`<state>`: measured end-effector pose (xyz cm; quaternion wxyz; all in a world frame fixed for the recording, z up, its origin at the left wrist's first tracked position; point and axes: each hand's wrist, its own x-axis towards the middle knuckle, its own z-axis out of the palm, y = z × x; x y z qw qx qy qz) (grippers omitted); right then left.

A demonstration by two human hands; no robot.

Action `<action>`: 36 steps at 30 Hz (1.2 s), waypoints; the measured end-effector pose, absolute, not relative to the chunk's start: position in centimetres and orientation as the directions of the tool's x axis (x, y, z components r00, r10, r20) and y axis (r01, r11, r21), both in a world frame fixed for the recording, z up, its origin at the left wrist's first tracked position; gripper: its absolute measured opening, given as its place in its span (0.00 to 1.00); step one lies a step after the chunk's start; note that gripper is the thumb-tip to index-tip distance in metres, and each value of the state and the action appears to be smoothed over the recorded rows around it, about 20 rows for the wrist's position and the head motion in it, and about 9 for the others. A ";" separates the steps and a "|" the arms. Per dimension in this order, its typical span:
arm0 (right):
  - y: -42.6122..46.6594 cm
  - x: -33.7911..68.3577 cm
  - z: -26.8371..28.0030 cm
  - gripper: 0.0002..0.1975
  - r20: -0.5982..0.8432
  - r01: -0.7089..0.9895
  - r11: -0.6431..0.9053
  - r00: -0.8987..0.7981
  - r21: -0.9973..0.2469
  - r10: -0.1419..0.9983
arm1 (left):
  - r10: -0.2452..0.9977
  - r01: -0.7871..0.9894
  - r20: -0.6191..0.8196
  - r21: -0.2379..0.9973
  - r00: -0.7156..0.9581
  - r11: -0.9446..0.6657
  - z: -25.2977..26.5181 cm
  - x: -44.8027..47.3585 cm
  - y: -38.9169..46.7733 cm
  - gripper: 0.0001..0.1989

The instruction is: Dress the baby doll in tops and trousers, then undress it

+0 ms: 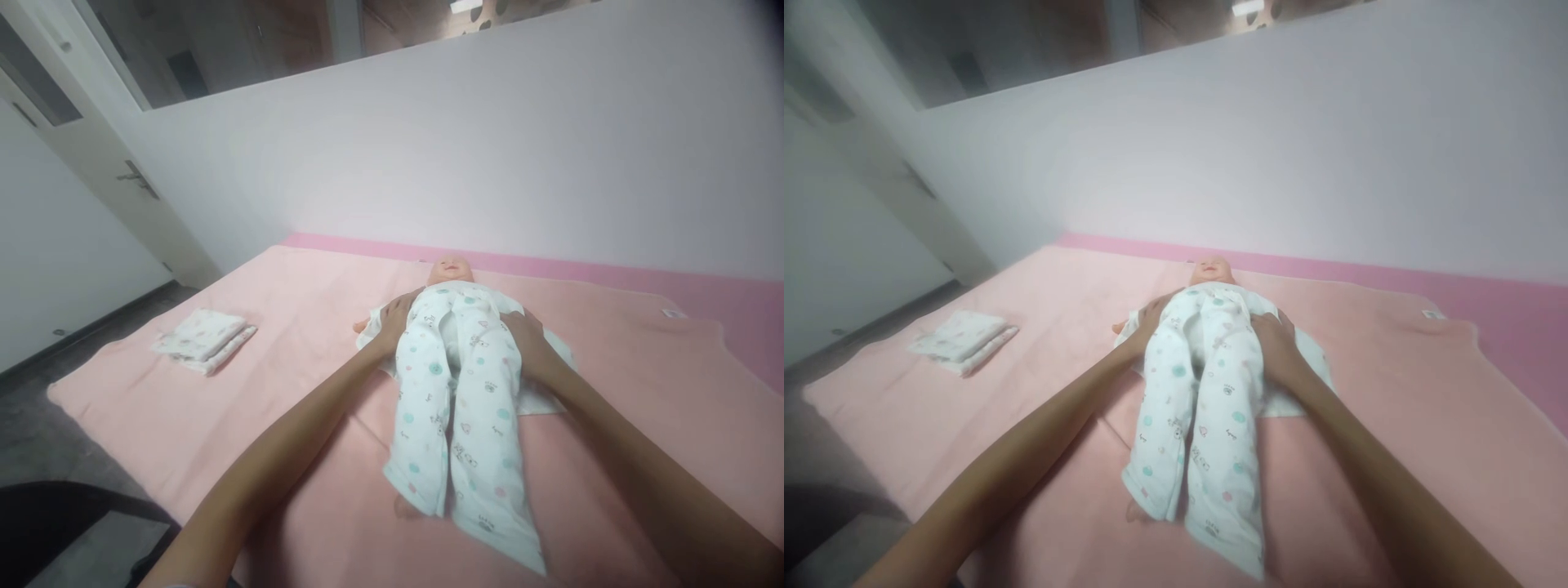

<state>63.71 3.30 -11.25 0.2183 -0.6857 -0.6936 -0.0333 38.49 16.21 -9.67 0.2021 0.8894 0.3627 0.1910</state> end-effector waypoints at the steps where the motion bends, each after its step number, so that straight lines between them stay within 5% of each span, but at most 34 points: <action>1: 3.5 63.9 -11.4 0.07 0.346 0.965 0.054 0.039 -0.255 0.937 | 0.724 0.565 0.195 0.505 0.662 -0.653 -9.7 38.5 16.2 0.36; 10: 3.8 64.1 -12.7 0.06 0.387 0.949 0.065 0.062 -0.308 0.920 | 0.711 0.577 0.155 0.481 0.685 -0.661 -9.7 38.5 15.6 0.42; 24: 2.7 64.5 -10.6 0.12 0.410 0.978 0.089 -0.004 -0.188 0.912 | 0.648 0.497 0.242 0.470 0.722 -0.729 -8.1 37.3 17.0 0.30; 30: 2.6 64.9 -9.3 0.06 0.320 0.906 0.053 0.093 -0.420 0.943 | 0.608 0.335 0.166 0.708 0.776 -0.622 -6.9 36.8 18.5 0.23; 36: 2.5 64.5 -7.4 0.11 0.182 0.600 -0.016 0.268 -0.800 0.946 | 0.623 0.177 0.068 0.930 0.780 -0.323 -5.7 36.8 18.5 0.17</action>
